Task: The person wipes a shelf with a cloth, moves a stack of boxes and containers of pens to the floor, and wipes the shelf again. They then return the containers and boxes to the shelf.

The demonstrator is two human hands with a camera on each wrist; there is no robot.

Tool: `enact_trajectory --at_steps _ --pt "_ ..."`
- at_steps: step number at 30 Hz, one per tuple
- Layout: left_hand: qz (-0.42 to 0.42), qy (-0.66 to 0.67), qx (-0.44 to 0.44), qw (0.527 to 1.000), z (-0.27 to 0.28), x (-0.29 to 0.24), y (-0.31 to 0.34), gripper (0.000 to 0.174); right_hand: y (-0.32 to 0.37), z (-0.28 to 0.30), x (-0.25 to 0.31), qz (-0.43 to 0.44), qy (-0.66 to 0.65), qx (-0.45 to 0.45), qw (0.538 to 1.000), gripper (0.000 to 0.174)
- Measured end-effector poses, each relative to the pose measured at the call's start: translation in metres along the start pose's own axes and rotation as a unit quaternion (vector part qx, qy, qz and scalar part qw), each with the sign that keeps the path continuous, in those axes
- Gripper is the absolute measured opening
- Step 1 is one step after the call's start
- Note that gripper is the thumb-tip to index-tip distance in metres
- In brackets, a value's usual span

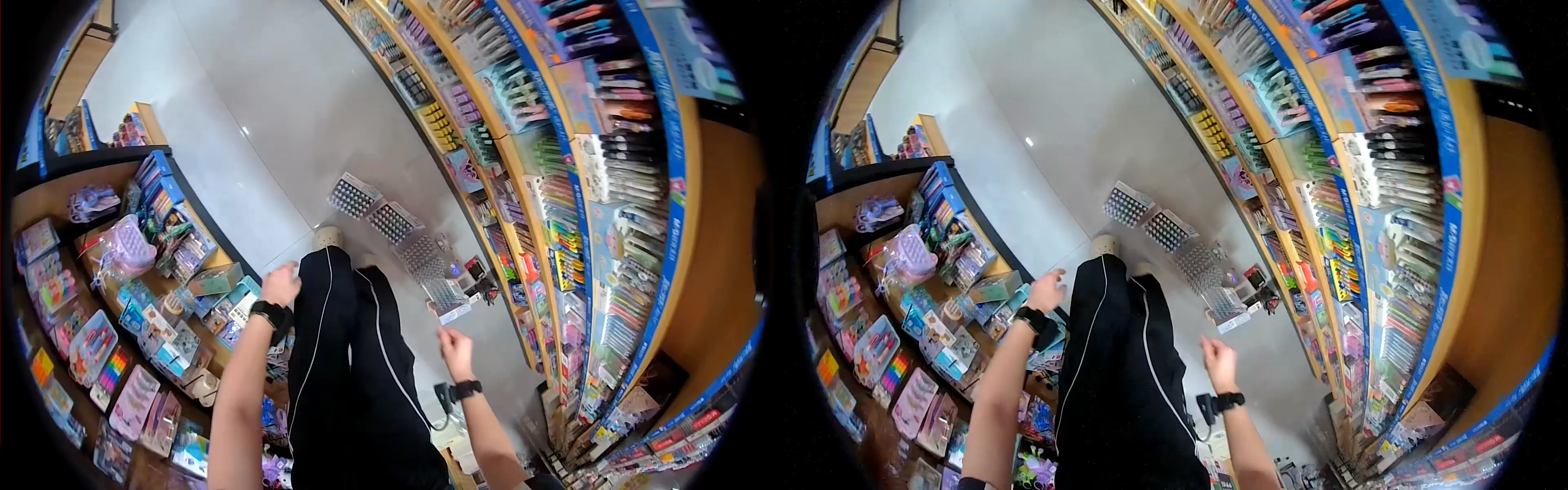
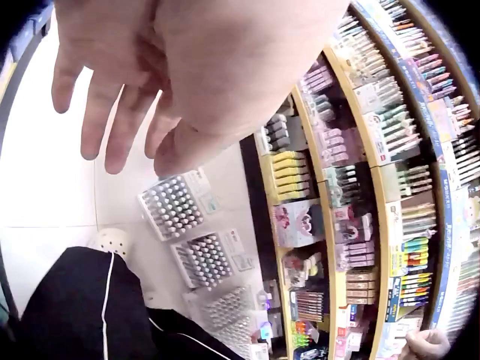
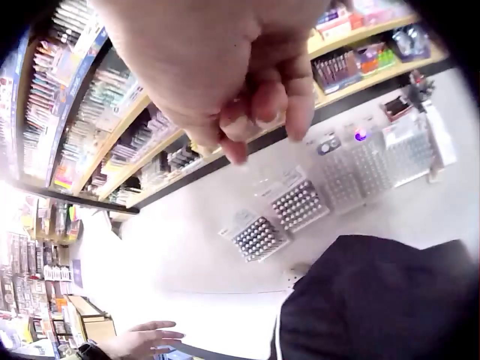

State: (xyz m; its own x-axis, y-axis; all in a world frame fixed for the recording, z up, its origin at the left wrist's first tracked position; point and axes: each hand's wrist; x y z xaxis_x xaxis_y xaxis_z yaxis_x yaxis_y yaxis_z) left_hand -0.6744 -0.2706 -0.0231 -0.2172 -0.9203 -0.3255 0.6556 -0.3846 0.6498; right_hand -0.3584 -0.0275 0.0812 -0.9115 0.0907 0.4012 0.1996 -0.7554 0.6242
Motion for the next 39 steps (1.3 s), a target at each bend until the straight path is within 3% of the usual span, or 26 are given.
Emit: enact_trajectory --at_steps 1,3,6,9,11,13,17,20,22,23,27,30,34,38,39 --pt "0.007 0.005 -0.002 1.000 0.005 0.004 -0.016 0.039 -0.016 -0.027 -0.017 0.070 -0.035 -0.012 0.997 0.018" --pt "0.010 0.008 -0.015 1.000 0.003 0.019 -0.053 0.037 -0.048 -0.067 -0.010 0.000 -0.208 0.034 0.978 0.038" --pt "0.012 0.008 -0.046 0.999 -0.022 0.035 -0.108 0.034 -0.117 -0.123 -0.011 -0.095 -0.215 0.100 0.967 0.049" --pt "0.000 0.033 -0.044 0.998 -0.058 0.036 -0.154 0.031 -0.187 -0.185 -0.049 -0.002 -0.138 -0.037 0.990 0.053" --pt "-0.030 0.042 -0.036 0.998 -0.096 0.035 -0.184 0.030 -0.232 -0.207 -0.044 0.019 -0.178 -0.134 0.975 0.056" --pt "-0.060 -0.009 -0.028 0.998 -0.127 0.030 -0.210 0.031 -0.270 -0.215 -0.047 0.076 -0.031 -0.174 0.981 0.057" --pt "-0.107 -0.025 -0.054 0.993 -0.176 0.017 -0.263 0.034 -0.314 -0.252 -0.090 -0.129 -0.138 -0.174 0.967 0.054" --pt "-0.137 0.047 -0.109 0.983 -0.195 0.004 -0.293 0.036 -0.326 -0.280 -0.125 -0.186 -0.170 -0.149 0.956 0.046" --pt "-0.150 0.053 -0.093 0.983 -0.207 0.009 -0.317 0.039 -0.338 -0.290 -0.144 -0.142 -0.178 -0.132 0.965 0.042" --pt "-0.160 0.055 -0.085 0.982 -0.212 0.011 -0.329 0.041 -0.343 -0.296 -0.153 -0.121 -0.184 -0.127 0.967 0.040" --pt "-0.128 0.015 0.029 0.991 -0.227 0.031 -0.373 0.054 -0.356 -0.295 -0.141 -0.235 -0.349 -0.032 0.907 0.041" --pt "-0.126 0.016 0.066 0.990 -0.229 0.037 -0.379 0.056 -0.366 -0.304 -0.160 -0.118 -0.248 -0.020 0.961 0.046" --pt "-0.139 -0.003 0.088 0.986 -0.250 0.052 -0.395 0.060 -0.365 -0.303 -0.148 -0.154 -0.271 0.037 0.949 0.051" --pt "-0.116 -0.005 0.063 0.991 -0.254 0.038 -0.390 0.067 -0.371 -0.325 -0.155 -0.052 -0.194 -0.022 0.979 0.055" --pt "-0.143 0.050 0.063 0.986 -0.255 0.037 -0.392 0.068 -0.370 -0.332 -0.154 -0.029 -0.197 -0.053 0.979 0.055"
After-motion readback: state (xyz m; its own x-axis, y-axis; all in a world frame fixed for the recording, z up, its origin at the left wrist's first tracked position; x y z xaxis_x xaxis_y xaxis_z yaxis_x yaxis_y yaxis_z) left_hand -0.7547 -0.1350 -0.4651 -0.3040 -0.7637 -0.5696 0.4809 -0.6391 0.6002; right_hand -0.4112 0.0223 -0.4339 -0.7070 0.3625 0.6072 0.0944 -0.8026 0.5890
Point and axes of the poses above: each hand's wrist, its own y-axis away from the middle knuckle, its own z-axis out of the back of the hand, x = y × z, and after that the axes turned 13 degrees about -x, right-handed
